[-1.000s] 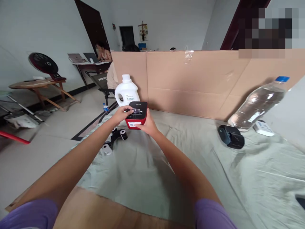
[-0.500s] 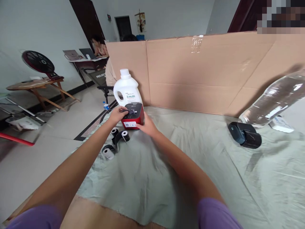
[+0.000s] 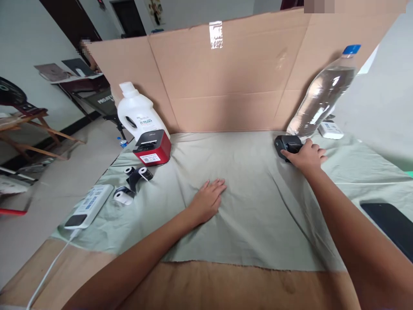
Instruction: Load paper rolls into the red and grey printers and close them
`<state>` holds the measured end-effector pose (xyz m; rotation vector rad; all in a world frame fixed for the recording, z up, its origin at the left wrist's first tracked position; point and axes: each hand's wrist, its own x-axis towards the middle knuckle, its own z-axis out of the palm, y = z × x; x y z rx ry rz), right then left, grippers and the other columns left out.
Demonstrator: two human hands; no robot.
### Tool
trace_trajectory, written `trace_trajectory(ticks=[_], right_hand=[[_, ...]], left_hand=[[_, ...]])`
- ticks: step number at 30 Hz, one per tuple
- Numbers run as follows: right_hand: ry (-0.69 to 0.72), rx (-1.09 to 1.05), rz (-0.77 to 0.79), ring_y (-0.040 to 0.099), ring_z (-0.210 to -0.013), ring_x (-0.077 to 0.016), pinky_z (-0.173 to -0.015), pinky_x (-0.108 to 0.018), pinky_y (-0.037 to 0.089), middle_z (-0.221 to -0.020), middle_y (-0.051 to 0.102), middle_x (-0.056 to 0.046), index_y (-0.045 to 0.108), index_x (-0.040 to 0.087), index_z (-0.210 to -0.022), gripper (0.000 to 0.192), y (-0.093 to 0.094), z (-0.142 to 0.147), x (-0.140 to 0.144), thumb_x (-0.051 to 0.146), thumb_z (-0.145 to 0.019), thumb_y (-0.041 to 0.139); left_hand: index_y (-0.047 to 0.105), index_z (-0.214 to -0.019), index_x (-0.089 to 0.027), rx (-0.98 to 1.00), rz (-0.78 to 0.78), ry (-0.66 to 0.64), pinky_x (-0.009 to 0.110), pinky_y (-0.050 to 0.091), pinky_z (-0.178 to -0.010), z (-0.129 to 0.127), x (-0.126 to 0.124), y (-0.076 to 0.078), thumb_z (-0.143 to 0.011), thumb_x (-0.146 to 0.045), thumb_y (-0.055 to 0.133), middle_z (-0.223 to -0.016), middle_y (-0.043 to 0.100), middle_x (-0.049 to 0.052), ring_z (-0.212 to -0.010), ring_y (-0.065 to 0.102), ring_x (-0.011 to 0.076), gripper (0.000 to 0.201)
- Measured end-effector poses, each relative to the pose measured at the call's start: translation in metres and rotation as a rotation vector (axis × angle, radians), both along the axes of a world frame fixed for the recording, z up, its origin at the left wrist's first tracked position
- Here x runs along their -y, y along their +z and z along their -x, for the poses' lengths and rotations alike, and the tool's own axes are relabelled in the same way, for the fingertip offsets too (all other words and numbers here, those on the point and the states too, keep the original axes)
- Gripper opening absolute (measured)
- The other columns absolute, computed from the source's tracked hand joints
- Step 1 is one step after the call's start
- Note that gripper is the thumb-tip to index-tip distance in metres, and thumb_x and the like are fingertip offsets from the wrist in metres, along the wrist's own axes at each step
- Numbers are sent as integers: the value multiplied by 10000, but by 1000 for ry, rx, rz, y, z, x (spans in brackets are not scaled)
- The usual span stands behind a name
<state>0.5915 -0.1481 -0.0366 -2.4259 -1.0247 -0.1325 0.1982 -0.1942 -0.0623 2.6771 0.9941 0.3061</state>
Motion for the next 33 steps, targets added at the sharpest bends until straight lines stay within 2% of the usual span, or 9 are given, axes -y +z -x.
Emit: trace_trajectory(ticks=[5, 8, 11, 14, 19, 24, 27, 29, 33], right_hand=[[116, -78, 74, 475, -1285, -455, -860, -523, 388, -1381, 485, -336, 291, 173, -1522, 1096, 5, -11, -13, 578, -648, 816], [117, -96, 44, 521, -1259, -419, -816, -489, 408, -1324, 511, -375, 353, 93, -1490, 1065, 9, -4, -12, 525, -642, 831], [113, -102, -52, 559, -1205, -415, -826, -498, 442, -1289, 557, -335, 400, 115, -1464, 1043, 15, 20, 4, 530, -613, 837], [209, -96, -116, 562, -1177, -415, -865, -513, 471, -1288, 557, -306, 379, 119, -1483, 1062, 21, 69, 29, 533, -610, 822], [429, -77, -165, 562, -1146, -382, -940, -461, 456, -1246, 562, -252, 334, 75, -1479, 1014, 22, 181, 66, 500, -655, 744], [441, -25, -174, 559, -1083, -370, -940, -450, 439, -1191, 555, -218, 335, 86, -1462, 951, 13, 258, 75, 487, -686, 712], [420, 34, -167, 544, -1065, -378, -949, -468, 421, -1167, 544, -223, 337, 77, -1456, 941, 5, 275, 74, 496, -700, 708], [403, 62, -149, 533, -1068, -387, -948, -480, 415, -1160, 533, -231, 317, 67, -1471, 953, 0, 279, 75, 500, -714, 699], [408, 71, -106, 529, -1082, -404, -911, -483, 434, -1184, 519, -249, 245, 67, -1522, 1006, -4, 276, 80, 544, -747, 675]], left_hand=[[436, -1466, -163, -59, 18, 48, 424, 179, -1258, 1, 29, -2, -978, -244, 305, -1603, 349, 60, -1505, 267, 184, 512], [374, -1511, -165, -103, 13, 46, 449, 147, -1260, 3, 46, -1, -982, -281, 305, -1636, 265, 79, -1529, 200, 210, 546], [278, -1558, -192, -146, -23, 6, 520, 121, -1248, 3, 65, -2, -990, -352, 312, -1662, 163, 88, -1545, 118, 267, 592], [244, -1570, -223, -149, -43, -62, 554, 101, -1237, 2, 79, -3, -996, -395, 301, -1665, 160, 69, -1544, 103, 291, 601], [289, -1552, -241, -94, -63, -120, 530, 84, -1239, 6, 84, -4, -998, -389, 309, -1649, 238, 48, -1539, 142, 263, 573], [409, -1491, -216, -5, -61, -199, 527, 167, -1217, 9, 81, -1, -978, -395, 398, -1573, 406, 72, -1492, 281, 245, 543], [589, -1338, -238, 78, -38, -276, 429, 306, -1155, 10, 78, 5, -933, -300, 477, -1417, 591, 61, -1343, 493, 227, 425], [712, -1118, -239, 121, -2, -320, 345, 414, -1032, 11, 77, 8, -903, -263, 508, -1179, 727, 48, -1135, 630, 205, 297], [712, -744, -202, 189, 13, -287, 293, 466, -796, 15, 79, 10, -885, -299, 528, -780, 737, 45, -784, 666, 173, 252]])
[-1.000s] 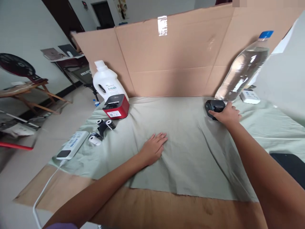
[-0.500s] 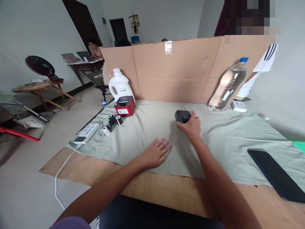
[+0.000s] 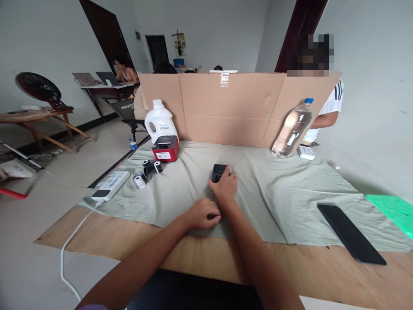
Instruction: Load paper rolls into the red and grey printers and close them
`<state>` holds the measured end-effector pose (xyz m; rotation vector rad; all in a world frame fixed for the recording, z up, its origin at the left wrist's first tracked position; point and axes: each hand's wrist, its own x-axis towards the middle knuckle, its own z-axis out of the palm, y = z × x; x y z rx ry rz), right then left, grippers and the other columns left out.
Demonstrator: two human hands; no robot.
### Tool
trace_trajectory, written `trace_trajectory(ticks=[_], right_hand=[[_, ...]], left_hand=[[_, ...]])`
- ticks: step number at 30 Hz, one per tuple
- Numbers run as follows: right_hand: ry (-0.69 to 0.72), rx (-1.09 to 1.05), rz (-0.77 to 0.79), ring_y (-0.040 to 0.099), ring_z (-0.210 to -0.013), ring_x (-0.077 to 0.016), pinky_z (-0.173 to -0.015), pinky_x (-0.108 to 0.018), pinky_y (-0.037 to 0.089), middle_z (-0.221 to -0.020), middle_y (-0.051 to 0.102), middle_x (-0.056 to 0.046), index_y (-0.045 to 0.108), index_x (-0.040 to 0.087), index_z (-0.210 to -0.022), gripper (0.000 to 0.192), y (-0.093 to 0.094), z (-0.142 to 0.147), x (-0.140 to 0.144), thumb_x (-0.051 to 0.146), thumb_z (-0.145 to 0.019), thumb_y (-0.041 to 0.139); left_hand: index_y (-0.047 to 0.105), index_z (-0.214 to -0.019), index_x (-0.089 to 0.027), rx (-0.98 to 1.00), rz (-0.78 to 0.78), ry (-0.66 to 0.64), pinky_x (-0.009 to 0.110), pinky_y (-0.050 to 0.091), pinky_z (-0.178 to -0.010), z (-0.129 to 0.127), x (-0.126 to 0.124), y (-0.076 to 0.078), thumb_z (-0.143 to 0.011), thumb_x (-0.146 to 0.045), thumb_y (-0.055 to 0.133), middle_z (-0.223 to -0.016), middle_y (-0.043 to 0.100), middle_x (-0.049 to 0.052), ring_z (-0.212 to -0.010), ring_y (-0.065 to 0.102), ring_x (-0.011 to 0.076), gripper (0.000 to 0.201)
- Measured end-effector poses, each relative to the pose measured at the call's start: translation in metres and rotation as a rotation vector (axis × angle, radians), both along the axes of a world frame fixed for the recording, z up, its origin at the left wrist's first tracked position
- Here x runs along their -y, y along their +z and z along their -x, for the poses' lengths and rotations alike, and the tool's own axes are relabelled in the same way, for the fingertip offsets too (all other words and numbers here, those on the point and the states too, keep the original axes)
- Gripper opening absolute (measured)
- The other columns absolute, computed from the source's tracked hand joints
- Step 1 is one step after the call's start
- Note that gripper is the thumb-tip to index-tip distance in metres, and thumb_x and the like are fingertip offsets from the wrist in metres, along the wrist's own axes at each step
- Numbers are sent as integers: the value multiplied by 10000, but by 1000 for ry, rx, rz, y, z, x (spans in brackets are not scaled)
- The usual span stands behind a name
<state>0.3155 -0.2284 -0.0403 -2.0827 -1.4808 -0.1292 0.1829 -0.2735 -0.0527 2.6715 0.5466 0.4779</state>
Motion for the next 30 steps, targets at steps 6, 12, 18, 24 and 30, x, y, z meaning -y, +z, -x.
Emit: trace_trajectory(ticks=[6, 12, 18, 24, 30], right_hand=[[135, -77, 48, 571, -1121, -366, -898, -444, 454, -1263, 573, -224, 207, 114, -1560, 827, -2, -37, 2, 598, -925, 425], [211, -143, 58, 610, -1112, -283, -923, -365, 433, -1239, 681, -153, 558, 138, -1355, 544, -18, -68, -1, 403, -1030, 211], [214, -135, 123, 675, -980, -260, -834, -337, 453, -1096, 742, -123, 642, 199, -1260, 519, -18, -69, -1, 382, -1037, 210], [199, -87, 173, 688, -948, -278, -821, -373, 478, -1075, 745, -126, 568, 212, -1383, 538, -18, -68, -2, 399, -1037, 200], [198, -94, 192, 686, -963, -287, -826, -378, 480, -1096, 738, -138, 559, 208, -1399, 551, -17, -66, -2, 396, -1039, 187]], left_hand=[[713, -813, -214, 316, 390, 425, 257, 487, -744, 4, -30, 14, -910, -307, 517, -837, 743, 24, -763, 655, 146, 238], [645, -1117, -129, 355, 922, 827, 186, 405, -483, -9, -115, 33, -829, -200, 635, -1088, 726, 122, -707, 681, 128, 298], [683, -1028, -134, 333, 1037, 795, 149, 344, -431, -25, -146, 21, -770, -237, 703, -960, 752, 114, -670, 685, 122, 278], [685, -1026, -111, 379, 1088, 754, 160, 252, -377, -22, -150, 9, -791, -208, 631, -1062, 733, 119, -565, 623, 72, 259], [702, -996, -118, 368, 1088, 769, 168, 228, -381, -20, -156, 5, -775, -241, 686, -987, 742, 115, -549, 603, 75, 254]])
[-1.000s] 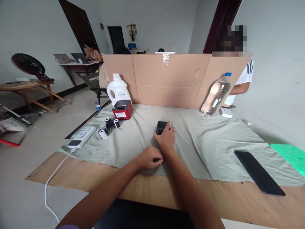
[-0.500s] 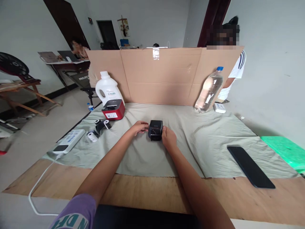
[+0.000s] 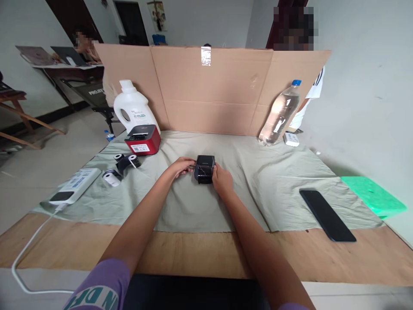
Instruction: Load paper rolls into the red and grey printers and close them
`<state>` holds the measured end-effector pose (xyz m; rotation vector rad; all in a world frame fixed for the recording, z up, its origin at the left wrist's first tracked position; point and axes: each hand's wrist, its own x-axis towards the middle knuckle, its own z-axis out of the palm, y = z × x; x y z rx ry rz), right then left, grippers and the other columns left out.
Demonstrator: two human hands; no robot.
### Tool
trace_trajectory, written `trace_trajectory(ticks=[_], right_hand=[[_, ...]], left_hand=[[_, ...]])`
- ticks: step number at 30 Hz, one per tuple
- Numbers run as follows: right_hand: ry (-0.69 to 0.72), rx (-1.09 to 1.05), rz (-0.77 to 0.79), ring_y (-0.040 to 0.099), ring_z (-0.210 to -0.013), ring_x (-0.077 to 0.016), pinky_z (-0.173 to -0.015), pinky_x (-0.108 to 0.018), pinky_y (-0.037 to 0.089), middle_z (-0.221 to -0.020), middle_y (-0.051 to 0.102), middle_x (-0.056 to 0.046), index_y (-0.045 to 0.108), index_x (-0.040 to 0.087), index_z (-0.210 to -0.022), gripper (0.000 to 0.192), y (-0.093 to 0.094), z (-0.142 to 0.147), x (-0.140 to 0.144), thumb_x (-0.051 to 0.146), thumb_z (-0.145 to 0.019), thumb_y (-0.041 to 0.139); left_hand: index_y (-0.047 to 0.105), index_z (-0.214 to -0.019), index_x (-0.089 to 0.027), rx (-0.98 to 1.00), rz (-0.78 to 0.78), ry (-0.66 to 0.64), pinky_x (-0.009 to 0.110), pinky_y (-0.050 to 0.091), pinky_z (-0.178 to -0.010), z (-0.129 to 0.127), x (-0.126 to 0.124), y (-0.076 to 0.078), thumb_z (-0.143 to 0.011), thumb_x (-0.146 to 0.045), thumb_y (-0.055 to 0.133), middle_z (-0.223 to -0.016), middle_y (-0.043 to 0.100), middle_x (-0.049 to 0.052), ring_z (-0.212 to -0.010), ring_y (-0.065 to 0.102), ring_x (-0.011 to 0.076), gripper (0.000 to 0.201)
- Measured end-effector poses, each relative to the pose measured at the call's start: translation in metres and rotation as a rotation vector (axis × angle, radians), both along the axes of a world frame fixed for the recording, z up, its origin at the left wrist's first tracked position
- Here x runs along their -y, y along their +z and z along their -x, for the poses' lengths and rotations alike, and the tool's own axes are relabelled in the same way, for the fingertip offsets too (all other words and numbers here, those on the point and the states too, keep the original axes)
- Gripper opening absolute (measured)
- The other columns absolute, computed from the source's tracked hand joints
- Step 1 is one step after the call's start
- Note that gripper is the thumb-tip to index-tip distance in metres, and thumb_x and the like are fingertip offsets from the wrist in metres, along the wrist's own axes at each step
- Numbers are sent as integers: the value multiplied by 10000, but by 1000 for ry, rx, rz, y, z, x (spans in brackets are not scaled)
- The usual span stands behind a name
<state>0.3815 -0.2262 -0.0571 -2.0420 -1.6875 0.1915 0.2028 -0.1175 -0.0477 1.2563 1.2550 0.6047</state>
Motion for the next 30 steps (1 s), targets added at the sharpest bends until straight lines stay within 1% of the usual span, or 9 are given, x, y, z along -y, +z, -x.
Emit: trace_trajectory(ticks=[7, 13, 16, 18, 20, 22, 24, 26, 30], right_hand=[[-9, 17, 9, 688, -954, -284, -813, -364, 469, -1082, 738, -140, 561, 210, -1393, 570, 1, 2, 1, 413, -1047, 156], [-5, 37, 8, 681, -989, -278, -819, -349, 463, -1120, 734, -130, 536, 220, -1420, 558, 0, 1, 1, 400, -1048, 161], [2, 46, 16, 679, -1003, -273, -819, -339, 458, -1138, 733, -119, 529, 230, -1423, 549, 0, 0, 1, 387, -1048, 161], [3, 48, 21, 679, -1006, -267, -820, -331, 453, -1142, 732, -115, 525, 235, -1425, 548, -1, -1, 0, 388, -1049, 158], [3, 49, 21, 678, -1009, -263, -822, -326, 449, -1145, 732, -114, 524, 234, -1426, 549, -1, -1, 0, 392, -1049, 157], [4, 49, 20, 678, -1012, -262, -820, -323, 446, -1147, 732, -115, 523, 232, -1427, 551, -1, -1, 0, 395, -1049, 156], [5, 49, 21, 679, -1012, -265, -812, -323, 445, -1147, 733, -117, 523, 232, -1427, 553, -1, -1, 0, 396, -1049, 154], [5, 51, 23, 679, -1015, -266, -812, -324, 444, -1151, 732, -119, 519, 232, -1432, 554, 0, 0, 0, 396, -1049, 154], [17, 49, 27, 677, -1019, -259, -824, -320, 443, -1163, 729, -118, 521, 231, -1432, 559, 1, 0, 0, 400, -1052, 147]], left_hand=[[708, -1019, -113, -60, -53, 17, 180, 237, -396, -7, 4, 1, -771, -260, 698, -931, 753, 122, -581, 642, 110, 288], [739, -1061, -111, -113, -140, 3, 188, 347, -447, -5, 11, 9, -751, -262, 715, -876, 758, 125, -660, 686, 164, 346], [742, -1130, -131, -114, -202, -22, 227, 468, -565, -1, 9, 17, -749, -187, 671, -941, 770, 102, -749, 701, 185, 392], [747, -1146, -162, -98, -256, -47, 261, 527, -747, 1, 6, 22, -727, -118, 634, -1056, 768, 75, -898, 705, 200, 436], [757, -1133, -181, -75, -338, -108, 273, 484, -964, 3, 4, 25, -700, -60, 595, -1184, 737, 54, -1092, 669, 208, 477], [744, -1162, -177, -54, -398, -187, 264, 401, -1085, 4, 2, 27, -687, -32, 561, -1290, 683, 53, -1231, 608, 203, 529], [694, -1246, -156, -50, -390, -222, 272, 386, -1106, 5, 3, 29, -698, -37, 548, -1352, 635, 71, -1273, 585, 208, 580], [636, -1318, -130, -62, -344, -198, 302, 410, -1087, 5, 4, 30, -725, -81, 573, -1366, 620, 97, -1260, 596, 235, 599], [606, -1341, -83, -86, -306, -164, 344, 429, -1062, 8, 6, 35, -759, -184, 635, -1289, 671, 142, -1214, 621, 278, 591]])
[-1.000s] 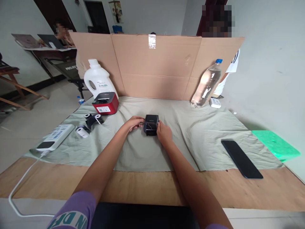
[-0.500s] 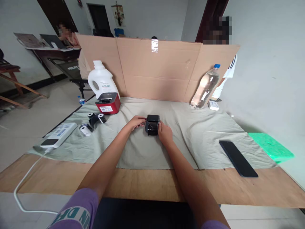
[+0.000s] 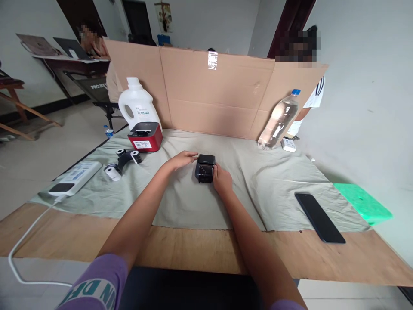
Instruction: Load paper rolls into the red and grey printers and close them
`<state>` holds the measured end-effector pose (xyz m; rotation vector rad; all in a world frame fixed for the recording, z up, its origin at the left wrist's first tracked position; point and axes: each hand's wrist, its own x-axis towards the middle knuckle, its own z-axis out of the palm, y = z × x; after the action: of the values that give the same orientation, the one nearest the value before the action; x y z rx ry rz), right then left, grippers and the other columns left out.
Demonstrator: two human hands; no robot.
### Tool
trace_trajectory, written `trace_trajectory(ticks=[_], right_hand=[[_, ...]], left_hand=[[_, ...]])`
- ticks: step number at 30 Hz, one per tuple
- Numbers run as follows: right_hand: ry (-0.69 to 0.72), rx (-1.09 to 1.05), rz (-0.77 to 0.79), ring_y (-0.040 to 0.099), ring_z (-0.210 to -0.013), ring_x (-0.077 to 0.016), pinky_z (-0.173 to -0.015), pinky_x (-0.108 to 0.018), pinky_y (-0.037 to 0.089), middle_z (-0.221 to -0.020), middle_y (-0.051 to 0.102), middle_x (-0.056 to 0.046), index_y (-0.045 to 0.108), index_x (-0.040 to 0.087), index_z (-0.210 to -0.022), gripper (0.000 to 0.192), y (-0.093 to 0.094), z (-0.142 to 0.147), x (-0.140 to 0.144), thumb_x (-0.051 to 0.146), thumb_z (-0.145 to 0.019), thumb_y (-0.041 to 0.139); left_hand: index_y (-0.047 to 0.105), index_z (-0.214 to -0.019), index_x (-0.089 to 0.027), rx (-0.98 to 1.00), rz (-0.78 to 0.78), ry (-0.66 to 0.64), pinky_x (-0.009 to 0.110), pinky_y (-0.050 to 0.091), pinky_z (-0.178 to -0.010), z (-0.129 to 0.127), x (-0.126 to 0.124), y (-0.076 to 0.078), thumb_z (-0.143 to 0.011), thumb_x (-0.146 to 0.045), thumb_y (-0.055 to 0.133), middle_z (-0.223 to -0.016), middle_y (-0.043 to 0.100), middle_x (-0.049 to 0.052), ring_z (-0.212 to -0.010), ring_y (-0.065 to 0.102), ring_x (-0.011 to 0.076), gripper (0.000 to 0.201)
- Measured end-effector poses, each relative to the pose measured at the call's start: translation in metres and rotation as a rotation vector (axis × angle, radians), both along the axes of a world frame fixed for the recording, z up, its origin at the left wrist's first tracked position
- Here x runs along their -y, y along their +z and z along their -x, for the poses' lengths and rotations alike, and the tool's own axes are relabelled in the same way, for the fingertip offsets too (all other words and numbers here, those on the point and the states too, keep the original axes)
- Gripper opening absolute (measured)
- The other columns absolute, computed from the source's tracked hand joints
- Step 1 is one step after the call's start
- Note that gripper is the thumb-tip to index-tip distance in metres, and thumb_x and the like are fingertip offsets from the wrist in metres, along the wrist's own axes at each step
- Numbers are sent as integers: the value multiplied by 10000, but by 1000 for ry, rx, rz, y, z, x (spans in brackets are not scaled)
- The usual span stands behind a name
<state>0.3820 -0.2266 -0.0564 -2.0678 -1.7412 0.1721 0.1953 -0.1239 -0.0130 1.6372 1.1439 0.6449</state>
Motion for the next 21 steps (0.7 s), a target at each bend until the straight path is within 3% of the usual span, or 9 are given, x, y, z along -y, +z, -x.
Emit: trace_trajectory(ticks=[6, 10, 16, 21], right_hand=[[8, -10, -10, 676, -1030, -265, -839, -333, 449, -1163, 727, -117, 522, 230, -1429, 574, -3, -1, -1, 416, -1052, 132], [-5, -9, -8, 680, -1029, -272, -839, -344, 457, -1147, 732, -123, 515, 223, -1438, 573, -3, -1, -2, 411, -1049, 139], [-1, -2, 6, 677, -1056, -279, -850, -347, 463, -1188, 721, -135, 516, 188, -1435, 585, -2, 0, -2, 398, -1047, 132], [15, 5, 3, 674, -1068, -270, -854, -336, 457, -1204, 717, -121, 512, 205, -1434, 573, -2, 0, -1, 396, -1049, 134]], left_hand=[[600, -1361, -145, 81, 38, 25, 361, 416, -1088, 4, 3, 5, -751, -233, 674, -1295, 673, 121, -1258, 595, 279, 621], [546, -1407, -214, 169, 135, 3, 408, 366, -1137, 8, 3, 3, -743, -177, 598, -1336, 646, 83, -1367, 503, 241, 667], [407, -1504, -300, 356, 193, -78, 455, 271, -1195, 5, -4, -12, -845, -309, 531, -1521, 463, 40, -1472, 350, 205, 670], [390, -1516, -312, 355, 59, -37, 426, 218, -1225, -13, -3, -25, -934, -477, 437, -1615, 273, -17, -1523, 222, 206, 607]])
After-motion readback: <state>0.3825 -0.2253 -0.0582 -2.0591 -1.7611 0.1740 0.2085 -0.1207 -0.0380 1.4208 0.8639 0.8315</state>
